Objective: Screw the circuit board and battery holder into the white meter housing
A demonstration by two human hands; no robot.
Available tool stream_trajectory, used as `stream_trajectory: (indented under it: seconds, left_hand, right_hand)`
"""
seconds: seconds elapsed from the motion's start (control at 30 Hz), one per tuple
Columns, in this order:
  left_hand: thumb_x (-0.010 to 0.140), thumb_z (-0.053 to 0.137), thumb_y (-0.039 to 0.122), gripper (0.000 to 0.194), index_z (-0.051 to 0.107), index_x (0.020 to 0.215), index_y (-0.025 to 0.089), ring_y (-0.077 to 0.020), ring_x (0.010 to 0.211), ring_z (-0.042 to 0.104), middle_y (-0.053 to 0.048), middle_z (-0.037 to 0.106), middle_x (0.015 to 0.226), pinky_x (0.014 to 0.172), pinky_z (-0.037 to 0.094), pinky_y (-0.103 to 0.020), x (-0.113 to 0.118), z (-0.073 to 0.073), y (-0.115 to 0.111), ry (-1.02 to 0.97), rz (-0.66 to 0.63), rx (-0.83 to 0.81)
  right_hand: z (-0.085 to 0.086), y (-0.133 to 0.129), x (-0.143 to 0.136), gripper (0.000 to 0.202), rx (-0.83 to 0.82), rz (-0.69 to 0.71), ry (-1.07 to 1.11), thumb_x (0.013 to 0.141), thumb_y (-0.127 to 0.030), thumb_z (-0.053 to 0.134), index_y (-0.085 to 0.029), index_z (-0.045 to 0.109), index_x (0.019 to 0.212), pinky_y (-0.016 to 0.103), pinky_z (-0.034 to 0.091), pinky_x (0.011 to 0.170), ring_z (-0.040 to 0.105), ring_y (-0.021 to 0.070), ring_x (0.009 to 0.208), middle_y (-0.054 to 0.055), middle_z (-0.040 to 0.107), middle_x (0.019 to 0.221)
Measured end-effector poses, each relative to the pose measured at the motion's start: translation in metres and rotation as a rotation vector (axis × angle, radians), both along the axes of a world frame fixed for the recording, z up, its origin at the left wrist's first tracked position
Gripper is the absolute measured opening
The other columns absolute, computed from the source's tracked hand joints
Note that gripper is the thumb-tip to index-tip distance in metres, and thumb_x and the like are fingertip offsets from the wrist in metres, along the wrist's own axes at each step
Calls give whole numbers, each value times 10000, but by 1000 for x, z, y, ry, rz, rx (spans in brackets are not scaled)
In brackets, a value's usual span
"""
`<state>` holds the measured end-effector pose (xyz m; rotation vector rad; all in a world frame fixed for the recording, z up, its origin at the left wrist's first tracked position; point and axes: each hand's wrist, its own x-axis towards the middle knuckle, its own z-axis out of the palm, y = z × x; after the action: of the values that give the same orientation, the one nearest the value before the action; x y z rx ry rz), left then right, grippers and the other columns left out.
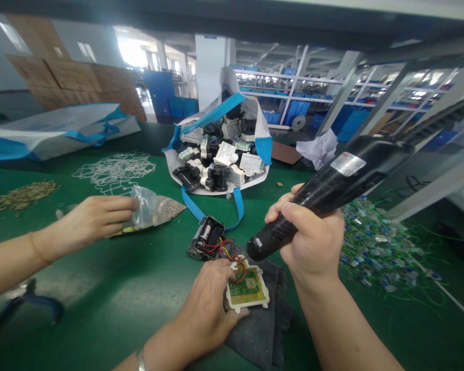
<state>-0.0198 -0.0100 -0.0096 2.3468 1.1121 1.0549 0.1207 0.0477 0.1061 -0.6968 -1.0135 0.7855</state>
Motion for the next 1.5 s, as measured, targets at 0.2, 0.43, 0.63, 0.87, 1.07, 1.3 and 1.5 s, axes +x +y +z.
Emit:
stream_trajectory:
  seconds: [0.2, 0.43, 0.63, 0.87, 1.07, 1.3, 1.5]
  left_hand:
    - [629, 621, 158, 524, 325, 1060, 191, -248, 980, 468, -105, 481, 1061, 811, 427, -410, 1, 0, 0, -4, 5, -12]
    - [629, 636, 158, 486, 336, 1011, 184, -244, 963, 467, -103, 486, 1026, 807, 421, -405, 1, 3, 1, 3, 12, -14]
    - [620, 642, 153, 506, 325, 1012, 186, -251, 970, 463, -107, 478, 1035, 815, 414, -412, 0, 2, 1, 12, 6, -9]
    - [643, 633, 173, 508, 315, 1039, 188, -253, 995, 448, -111, 465, 1059, 823, 412, -419, 0, 2, 1, 37, 5, -24]
    - [639, 628, 166, 507, 319, 1040, 190, -243, 977, 461, -102, 471, 1037, 818, 418, -406, 0, 1, 1, 33, 9, -27]
    - [633, 643, 198, 534, 326, 1062, 186, -245, 990, 473, -114, 476, 1069, 809, 431, -381, -1, 9, 1, 44, 61, -44]
    - [598, 665, 189, 604, 342, 1108, 176, -237, 960, 494, -94, 516, 1047, 823, 413, -372, -2, 14, 5, 33, 86, -143]
  right_hand:
    - [0, -1, 1, 165, -6, 43, -55, 597, -65, 539, -166, 508, 724, 274, 415, 478, 504, 135, 452, -44, 538, 519]
    - [-3, -4, -1, 181, 26, -1, -89, 631, -53, 531, -177, 501, 759, 275, 414, 501, 508, 130, 465, -53, 532, 542]
    - [-3, -1, 0, 170, 20, 8, -75, 624, -49, 527, -177, 502, 733, 285, 416, 499, 509, 137, 466, -50, 535, 538]
    - [-4, -3, -3, 217, 21, -13, -120, 623, -38, 524, -184, 502, 781, 280, 411, 497, 507, 137, 475, -52, 533, 543]
    - [-8, 1, 0, 203, -2, -33, -96, 623, -70, 530, -183, 490, 787, 272, 417, 496, 510, 137, 468, -56, 528, 525]
    - [-23, 4, -16, 191, -186, -56, -172, 564, -124, 579, -163, 491, 729, 257, 408, 484, 487, 113, 465, -53, 513, 562]
    - [28, -19, 8, 235, 123, -113, -43, 594, -78, 508, -178, 523, 806, 289, 413, 483, 501, 135, 458, -45, 520, 549]
